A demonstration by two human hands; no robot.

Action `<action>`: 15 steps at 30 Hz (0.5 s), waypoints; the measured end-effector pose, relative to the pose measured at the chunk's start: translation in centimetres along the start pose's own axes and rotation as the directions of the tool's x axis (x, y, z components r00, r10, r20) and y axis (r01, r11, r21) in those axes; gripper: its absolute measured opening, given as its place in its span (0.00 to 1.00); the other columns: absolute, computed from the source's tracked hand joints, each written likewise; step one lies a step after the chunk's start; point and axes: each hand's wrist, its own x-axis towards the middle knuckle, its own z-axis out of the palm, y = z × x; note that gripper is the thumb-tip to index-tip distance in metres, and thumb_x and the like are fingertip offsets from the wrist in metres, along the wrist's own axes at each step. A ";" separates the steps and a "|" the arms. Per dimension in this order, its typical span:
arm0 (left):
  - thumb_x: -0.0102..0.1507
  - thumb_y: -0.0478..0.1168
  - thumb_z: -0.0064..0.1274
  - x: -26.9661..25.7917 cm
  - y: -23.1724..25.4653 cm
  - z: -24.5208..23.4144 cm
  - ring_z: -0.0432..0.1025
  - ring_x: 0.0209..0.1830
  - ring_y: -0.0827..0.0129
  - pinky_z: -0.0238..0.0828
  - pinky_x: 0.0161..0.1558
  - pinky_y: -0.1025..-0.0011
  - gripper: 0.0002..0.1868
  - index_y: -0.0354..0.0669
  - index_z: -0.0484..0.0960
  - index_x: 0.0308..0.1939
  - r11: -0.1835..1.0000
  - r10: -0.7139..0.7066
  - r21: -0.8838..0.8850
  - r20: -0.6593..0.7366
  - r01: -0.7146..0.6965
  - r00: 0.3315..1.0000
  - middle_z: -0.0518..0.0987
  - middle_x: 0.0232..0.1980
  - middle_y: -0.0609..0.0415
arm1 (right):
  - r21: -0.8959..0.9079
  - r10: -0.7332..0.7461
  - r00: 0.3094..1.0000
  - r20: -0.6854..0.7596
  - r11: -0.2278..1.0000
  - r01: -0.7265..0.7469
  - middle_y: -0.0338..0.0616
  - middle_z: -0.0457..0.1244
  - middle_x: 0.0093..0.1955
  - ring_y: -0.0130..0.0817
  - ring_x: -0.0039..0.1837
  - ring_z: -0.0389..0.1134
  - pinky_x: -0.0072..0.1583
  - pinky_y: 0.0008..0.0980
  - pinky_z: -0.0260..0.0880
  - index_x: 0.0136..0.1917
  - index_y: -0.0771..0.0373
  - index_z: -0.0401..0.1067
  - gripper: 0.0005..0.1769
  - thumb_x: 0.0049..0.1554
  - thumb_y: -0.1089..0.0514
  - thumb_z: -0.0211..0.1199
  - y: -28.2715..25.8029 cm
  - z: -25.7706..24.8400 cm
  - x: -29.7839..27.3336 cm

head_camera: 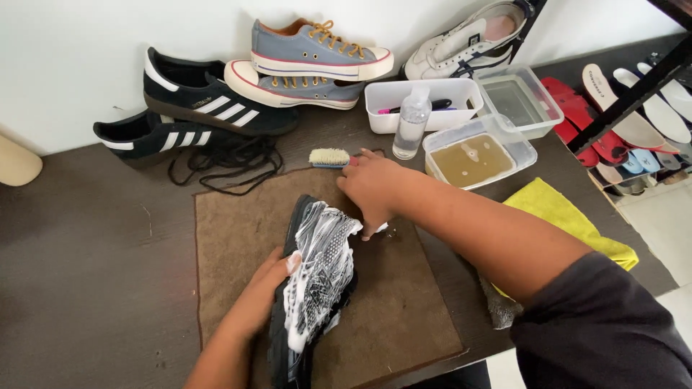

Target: The person wipes a black sneaker with a yellow cloth, then applies a white cleaning solution to a brush and scrubs the shoe's upper. The person finishes by wiping the shoe again with the cloth.

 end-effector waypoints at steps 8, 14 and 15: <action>0.58 0.50 0.46 -2.6 2.2 1.2 0.76 0.58 0.55 0.68 0.59 0.60 0.35 0.42 0.76 0.69 0.990 -0.014 -0.143 0.030 0.018 0.999 0.83 0.62 0.43 | -0.055 -0.121 0.963 -0.240 0.992 0.111 0.63 0.58 0.74 0.56 0.78 0.54 0.79 0.61 0.38 0.67 0.67 0.68 0.54 0.42 0.26 0.70 1.5 1.7 -2.6; 0.60 0.47 0.47 1.7 -1.4 -0.3 0.76 0.53 0.60 0.66 0.57 0.66 0.28 0.37 0.80 0.61 0.987 0.125 -0.105 0.010 -0.123 0.992 0.84 0.55 0.44 | 0.149 -0.079 0.824 -0.561 0.970 0.194 0.56 0.63 0.70 0.58 0.65 0.66 0.73 0.58 0.55 0.67 0.66 0.68 0.36 0.56 0.40 0.66 0.5 0.1 -14.2; 0.60 0.47 0.47 1.9 -1.9 -0.7 0.76 0.53 0.60 0.66 0.57 0.66 0.28 0.37 0.80 0.61 0.988 0.126 -0.094 0.027 -0.123 0.992 0.84 0.55 0.44 | 0.155 -0.060 0.827 -0.559 0.972 0.175 0.56 0.63 0.70 0.58 0.65 0.66 0.73 0.58 0.55 0.67 0.66 0.68 0.36 0.56 0.40 0.66 0.5 0.4 -15.8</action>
